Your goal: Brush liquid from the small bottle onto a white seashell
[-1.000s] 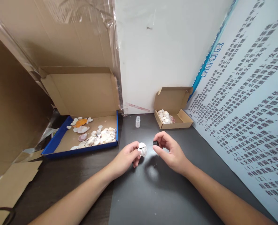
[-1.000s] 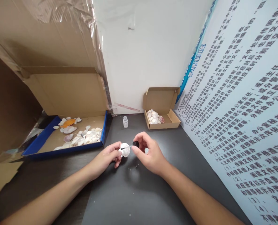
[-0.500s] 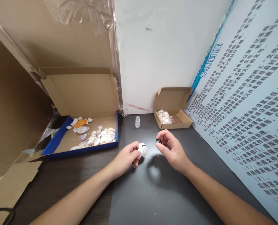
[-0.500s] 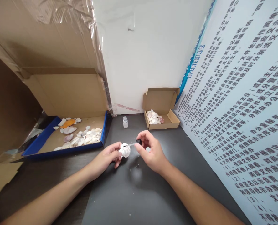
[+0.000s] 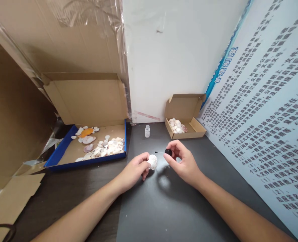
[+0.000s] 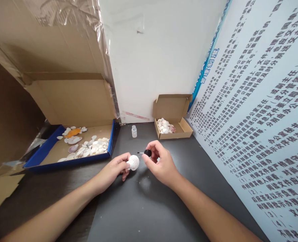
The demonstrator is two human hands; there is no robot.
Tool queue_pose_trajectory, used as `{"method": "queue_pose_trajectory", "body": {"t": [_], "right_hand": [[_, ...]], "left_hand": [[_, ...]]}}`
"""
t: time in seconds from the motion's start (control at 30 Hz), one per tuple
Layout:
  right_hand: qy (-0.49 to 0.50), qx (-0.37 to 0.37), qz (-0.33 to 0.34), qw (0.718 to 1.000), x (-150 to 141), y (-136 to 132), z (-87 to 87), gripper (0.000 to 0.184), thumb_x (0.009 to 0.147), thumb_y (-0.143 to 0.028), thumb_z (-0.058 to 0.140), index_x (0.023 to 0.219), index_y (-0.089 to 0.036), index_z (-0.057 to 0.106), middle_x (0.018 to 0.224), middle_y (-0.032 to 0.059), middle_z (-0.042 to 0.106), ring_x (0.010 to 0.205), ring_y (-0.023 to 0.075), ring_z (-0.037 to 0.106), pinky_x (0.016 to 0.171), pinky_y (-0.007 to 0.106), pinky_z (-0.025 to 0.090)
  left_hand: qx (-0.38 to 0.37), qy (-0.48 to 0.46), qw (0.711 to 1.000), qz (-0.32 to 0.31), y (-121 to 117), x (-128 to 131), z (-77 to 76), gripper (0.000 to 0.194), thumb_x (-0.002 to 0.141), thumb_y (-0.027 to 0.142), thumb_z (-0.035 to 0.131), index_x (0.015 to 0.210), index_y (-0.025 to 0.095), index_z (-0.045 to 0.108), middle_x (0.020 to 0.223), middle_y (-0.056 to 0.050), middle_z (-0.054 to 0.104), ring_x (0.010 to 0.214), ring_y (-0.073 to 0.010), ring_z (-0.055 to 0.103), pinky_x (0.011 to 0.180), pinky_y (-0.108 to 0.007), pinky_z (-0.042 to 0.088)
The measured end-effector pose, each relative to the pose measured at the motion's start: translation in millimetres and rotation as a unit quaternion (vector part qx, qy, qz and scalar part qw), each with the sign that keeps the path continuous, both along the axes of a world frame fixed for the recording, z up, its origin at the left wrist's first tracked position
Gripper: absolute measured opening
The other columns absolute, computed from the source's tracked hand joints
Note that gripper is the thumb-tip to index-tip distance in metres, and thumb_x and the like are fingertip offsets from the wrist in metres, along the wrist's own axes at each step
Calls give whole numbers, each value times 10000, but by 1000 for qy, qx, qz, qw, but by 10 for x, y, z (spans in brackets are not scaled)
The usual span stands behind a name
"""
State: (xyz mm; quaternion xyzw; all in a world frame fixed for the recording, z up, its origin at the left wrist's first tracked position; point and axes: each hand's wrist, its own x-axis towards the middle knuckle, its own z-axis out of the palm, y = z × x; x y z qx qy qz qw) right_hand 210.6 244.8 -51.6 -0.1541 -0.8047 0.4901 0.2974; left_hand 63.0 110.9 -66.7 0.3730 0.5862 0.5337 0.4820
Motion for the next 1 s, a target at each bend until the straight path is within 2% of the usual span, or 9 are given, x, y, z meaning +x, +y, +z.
{"method": "queue_pose_trajectory", "body": {"t": [0.13, 0.3, 0.4, 0.57, 0.63, 0.73, 0.87, 1.0], "right_hand": [[20, -13, 37, 999, -1, 8, 0, 124, 868, -273, 572, 931, -214, 483, 704, -42, 428, 609, 116, 427, 573, 246, 382], [7, 2, -4, 1000, 7, 12, -15, 123, 862, -258, 577, 920, -215, 478, 677, -51, 408, 587, 115, 410, 561, 249, 372], [14, 11, 24, 1000, 12, 4, -12, 116, 869, -266, 566, 930, -216, 481, 693, -42, 432, 605, 121, 431, 577, 254, 388], [-1, 15, -20, 1000, 9, -6, -10, 134, 858, -261, 585, 912, -222, 469, 657, -55, 399, 562, 117, 409, 544, 251, 376], [12, 11, -1, 1000, 9, -5, -10, 130, 868, -271, 575, 930, -224, 471, 676, -48, 420, 581, 120, 428, 562, 253, 392], [-6, 21, 24, 999, 4, -7, -6, 142, 863, -271, 585, 933, -222, 471, 662, -52, 427, 566, 117, 433, 553, 252, 388], [-8, 19, -17, 1000, -3, -5, 1, 135, 864, -266, 578, 916, -221, 462, 645, -61, 401, 549, 111, 412, 539, 247, 375], [-10, 26, 14, 1000, 3, -11, 4, 139, 867, -276, 577, 934, -221, 469, 647, -59, 419, 556, 113, 425, 551, 250, 382]], "left_hand": [[-4, 2, 1000, 1, -4, 1, 3, 104, 747, 282, 491, 729, 202, 428, 551, 63, 414, 513, -90, 374, 509, -210, 351], [0, -6, 1000, 2, -2, -7, -15, 107, 749, 280, 505, 736, 195, 440, 576, 61, 450, 491, -77, 408, 502, -203, 355], [3, -30, 1000, 3, 5, -10, -17, 109, 743, 269, 524, 735, 190, 449, 619, 49, 501, 475, -71, 449, 483, -200, 362], [6, -73, 996, 58, 13, 0, 6, 124, 718, 264, 554, 759, 184, 469, 662, 42, 551, 435, -58, 475, 435, -184, 372], [7, -81, 994, 70, 15, 3, 13, 136, 718, 268, 561, 794, 180, 489, 690, 40, 564, 428, -53, 482, 416, -178, 364], [7, -83, 994, 66, 17, 8, 21, 149, 723, 266, 566, 825, 175, 507, 707, 39, 570, 423, -49, 491, 410, -175, 362], [7, -78, 995, 64, 20, 12, 28, 150, 733, 273, 573, 819, 173, 502, 721, 38, 572, 423, -41, 489, 415, -173, 368], [11, -76, 995, 59, 17, 9, 21, 152, 737, 273, 567, 823, 176, 487, 717, 45, 573, 417, -39, 486, 416, -173, 368]]}}
